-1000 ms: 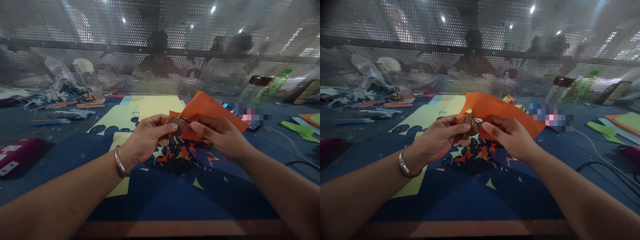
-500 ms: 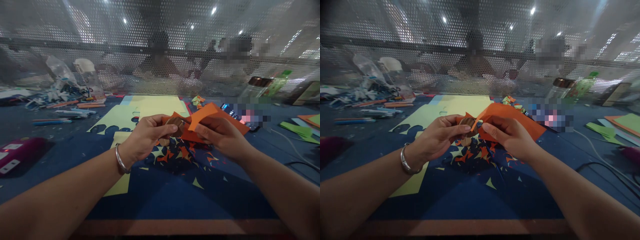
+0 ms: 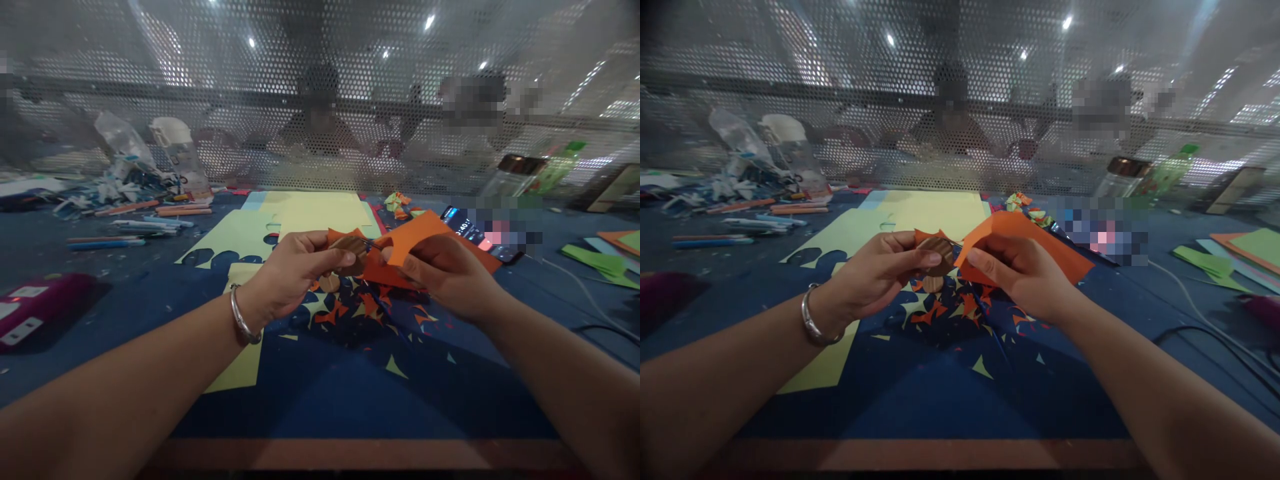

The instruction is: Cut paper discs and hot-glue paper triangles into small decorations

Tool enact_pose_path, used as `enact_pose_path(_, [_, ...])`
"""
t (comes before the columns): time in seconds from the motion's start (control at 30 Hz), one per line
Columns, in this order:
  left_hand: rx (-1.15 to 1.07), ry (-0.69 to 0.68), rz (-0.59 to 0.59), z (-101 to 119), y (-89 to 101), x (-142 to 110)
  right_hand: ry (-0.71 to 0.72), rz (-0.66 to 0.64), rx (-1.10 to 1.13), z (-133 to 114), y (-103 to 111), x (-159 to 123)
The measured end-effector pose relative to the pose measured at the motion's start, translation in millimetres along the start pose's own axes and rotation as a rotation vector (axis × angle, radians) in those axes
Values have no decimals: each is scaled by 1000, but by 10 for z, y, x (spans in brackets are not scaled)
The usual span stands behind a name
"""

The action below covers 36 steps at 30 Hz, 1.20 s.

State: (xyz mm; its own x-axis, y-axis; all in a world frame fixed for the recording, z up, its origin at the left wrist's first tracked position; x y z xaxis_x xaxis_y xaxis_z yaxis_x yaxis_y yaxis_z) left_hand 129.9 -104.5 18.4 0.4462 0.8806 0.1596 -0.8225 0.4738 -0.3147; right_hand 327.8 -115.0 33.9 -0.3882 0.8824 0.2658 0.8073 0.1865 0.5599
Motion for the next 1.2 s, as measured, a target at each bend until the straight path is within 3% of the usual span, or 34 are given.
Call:
enact_pose_path(0.27, [-30,50,7,5,9,12,9,-12,37,-54,-24,9])
enact_pose_path(0.7, [58,122,-8,35,53,15,51,-41,-129,-18,-43,38])
enact_pose_path(0.97, [21,132,-15,38,132,57,21,-68,-213,9,-70,252])
enact_pose_path(1.1, [-1,167,58,45,129,76,16,-91,-121,50,-126,378])
enact_pose_path(1.2, [10,130,123,60,129,76,-103,-56,13,167,-148,415])
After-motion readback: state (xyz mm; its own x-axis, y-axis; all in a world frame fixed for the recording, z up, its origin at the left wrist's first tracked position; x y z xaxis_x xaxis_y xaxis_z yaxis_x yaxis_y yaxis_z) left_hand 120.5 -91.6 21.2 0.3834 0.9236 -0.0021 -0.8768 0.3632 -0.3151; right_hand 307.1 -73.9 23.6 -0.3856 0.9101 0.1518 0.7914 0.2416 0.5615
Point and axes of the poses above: each hand's wrist, its own x-axis towards the middle knuckle, its own y-axis out of the back of the hand, z = x × y, the point moved 3 cm from there along x, towards the middle knuckle, and after that the axes turned 4 degrees about -x, right-handed, at the moved point
